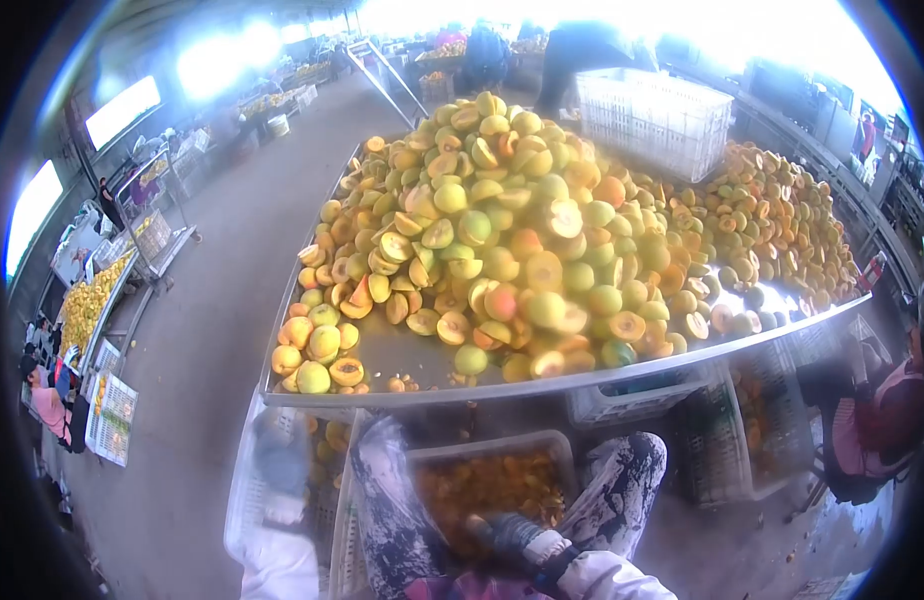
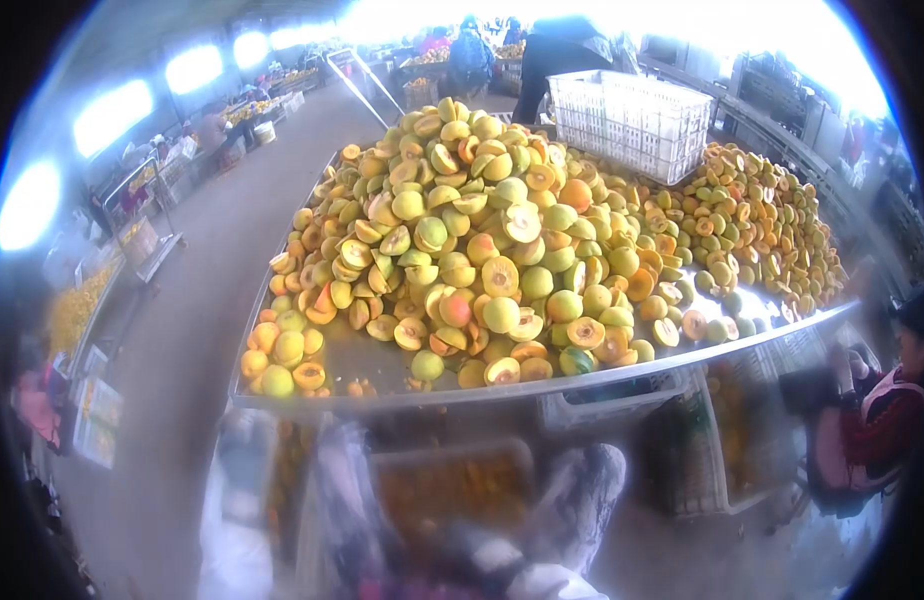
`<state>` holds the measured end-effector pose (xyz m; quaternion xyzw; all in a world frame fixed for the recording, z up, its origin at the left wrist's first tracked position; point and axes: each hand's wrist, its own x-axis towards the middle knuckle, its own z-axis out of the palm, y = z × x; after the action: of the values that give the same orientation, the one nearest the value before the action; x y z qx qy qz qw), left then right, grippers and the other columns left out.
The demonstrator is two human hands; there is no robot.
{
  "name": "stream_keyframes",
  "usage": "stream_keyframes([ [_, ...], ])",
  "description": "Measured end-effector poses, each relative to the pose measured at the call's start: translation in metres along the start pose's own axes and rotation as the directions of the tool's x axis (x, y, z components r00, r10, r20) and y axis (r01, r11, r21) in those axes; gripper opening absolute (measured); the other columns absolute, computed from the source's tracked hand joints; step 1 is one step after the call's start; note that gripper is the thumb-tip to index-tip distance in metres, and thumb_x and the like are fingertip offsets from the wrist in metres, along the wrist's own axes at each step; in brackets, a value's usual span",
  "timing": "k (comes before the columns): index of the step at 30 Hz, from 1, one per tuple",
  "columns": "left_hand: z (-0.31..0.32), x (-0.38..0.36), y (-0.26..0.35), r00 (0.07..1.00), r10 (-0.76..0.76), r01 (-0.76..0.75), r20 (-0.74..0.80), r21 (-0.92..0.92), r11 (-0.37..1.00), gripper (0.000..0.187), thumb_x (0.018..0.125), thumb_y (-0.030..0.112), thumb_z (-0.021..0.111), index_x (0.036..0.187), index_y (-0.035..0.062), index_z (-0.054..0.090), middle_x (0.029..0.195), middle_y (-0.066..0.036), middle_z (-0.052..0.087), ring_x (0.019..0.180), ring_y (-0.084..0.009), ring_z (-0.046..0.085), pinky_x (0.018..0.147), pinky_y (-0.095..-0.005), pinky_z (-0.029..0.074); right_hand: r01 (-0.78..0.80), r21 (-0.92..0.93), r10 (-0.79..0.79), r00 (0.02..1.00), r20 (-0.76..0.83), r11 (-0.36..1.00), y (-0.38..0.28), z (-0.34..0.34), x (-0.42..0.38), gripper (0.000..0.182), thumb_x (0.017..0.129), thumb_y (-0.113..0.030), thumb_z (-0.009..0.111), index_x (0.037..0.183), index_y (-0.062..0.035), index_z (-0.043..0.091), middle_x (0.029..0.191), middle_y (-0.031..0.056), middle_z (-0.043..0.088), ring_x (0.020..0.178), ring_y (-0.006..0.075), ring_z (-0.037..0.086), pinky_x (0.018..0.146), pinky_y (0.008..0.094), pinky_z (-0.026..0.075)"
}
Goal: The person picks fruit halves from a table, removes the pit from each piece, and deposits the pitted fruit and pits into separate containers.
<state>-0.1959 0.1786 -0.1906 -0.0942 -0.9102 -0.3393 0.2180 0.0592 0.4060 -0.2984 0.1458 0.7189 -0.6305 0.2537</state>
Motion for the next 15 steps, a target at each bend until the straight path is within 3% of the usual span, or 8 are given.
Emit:
stream_keyframes([
  [1,0.033,0.009,-0.004,0.966,0.227,-0.227,0.121,-0.012,0.974,0.045,0.086,0.034,0.067,0.115,0.0003,0.059,0.101,-0.016,0.065,0.101,-0.0312,0.06,0.087,-0.0391,0.047,0.125,-0.378,-0.15,0.988,-0.037,0.917,0.012,-0.004,0.012,0.054,0.099,-0.05,0.036,0.123,-0.007,0.06,0.112,0.0199,0.065,0.106,0.0369,0.06,0.094,0.0404,0.043],
  [2,0.022,0.024,0.094,0.937,0.284,-0.272,0.203,-0.087,0.958,0.047,0.087,0.037,0.066,0.114,-0.0004,0.059,0.104,-0.017,0.064,0.099,-0.0323,0.061,0.087,-0.0401,0.048,0.129,-0.374,-0.153,0.988,-0.034,0.918,0.033,-0.002,0.025,0.054,0.099,-0.05,0.036,0.123,-0.007,0.06,0.112,0.0199,0.065,0.106,0.0369,0.06,0.094,0.0404,0.043],
  [6,0.16,0.06,0.134,0.829,0.46,-0.49,0.317,0.018,0.871,0.057,0.083,0.044,0.066,0.117,-0.0021,0.059,0.114,-0.023,0.061,0.105,-0.04,0.058,0.089,-0.0451,0.049,-0.039,-0.261,0.018,0.996,-0.085,0.965,0.022,-0.005,0.016,0.053,0.099,-0.049,0.041,0.122,-0.0065,0.061,0.113,0.019,0.066,0.11,0.034,0.06,0.094,0.0406,0.044],
  [8,0.211,0.082,0.141,0.749,0.282,-0.425,0.599,0.108,0.899,0.063,0.081,0.042,0.066,0.125,-0.0019,0.055,0.129,-0.029,0.05,0.113,-0.0406,0.055,0.096,-0.0466,0.046,-0.117,0.583,0.09,0.993,0.075,0.804,-0.024,-0.021,-0.023,0.049,0.098,-0.044,0.049,0.122,-0.0031,0.06,0.107,0.017,0.068,0.106,0.0278,0.061,0.093,0.0372,0.045],
  [9,0.216,0.082,0.155,0.693,0.235,-0.434,0.682,0.134,0.891,0.065,0.08,0.041,0.066,0.128,-0.0006,0.053,0.131,-0.028,0.049,0.116,-0.0404,0.053,0.098,-0.046,0.044,0.012,0.138,-0.007,0.999,-0.041,0.99,-0.006,-0.021,-0.004,0.041,0.098,-0.034,0.052,0.123,-0.0012,0.059,0.103,0.0144,0.068,0.1,0.0208,0.062,0.09,0.0342,0.048],
  [10,0.219,0.081,0.169,0.628,0.184,-0.448,0.756,0.157,0.88,0.066,0.08,0.04,0.067,0.13,0.0008,0.052,0.133,-0.028,0.048,0.12,-0.0402,0.051,0.1,-0.0455,0.043,0.017,0.145,-0.01,0.999,-0.045,0.989,0.005,-0.016,0.003,0.041,0.098,-0.034,0.052,0.123,-0.0012,0.059,0.103,0.0144,0.068,0.1,0.0208,0.062,0.09,0.0342,0.048],
  [12,0.231,0.069,0.167,0.657,0.226,-0.506,0.72,0.199,0.839,0.067,0.078,0.038,0.067,0.133,0.0036,0.049,0.136,-0.024,0.047,0.122,-0.0395,0.05,0.102,-0.0446,0.042,0.14,-0.201,-0.186,0.955,-0.232,0.97,0.021,-0.006,0.013,0.056,0.097,-0.054,0.036,0.108,-0.006,0.064,0.1,0.0241,0.066,0.092,0.0455,0.061,0.081,0.0518,0.048],
  [15,0.246,0.061,0.143,0.608,0.569,-0.711,0.554,0.061,0.701,0.075,0.078,0.03,0.064,0.143,0.007,0.035,0.117,-0.022,0.06,0.097,-0.0364,0.064,0.082,-0.0434,0.052,0.13,-0.188,-0.166,0.968,-0.186,0.974,0.014,-0.007,0.012,0.06,0.096,-0.057,0.035,0.107,-0.0059,0.064,0.103,0.0253,0.065,0.098,0.0449,0.06,0.085,0.0516,0.046],
])
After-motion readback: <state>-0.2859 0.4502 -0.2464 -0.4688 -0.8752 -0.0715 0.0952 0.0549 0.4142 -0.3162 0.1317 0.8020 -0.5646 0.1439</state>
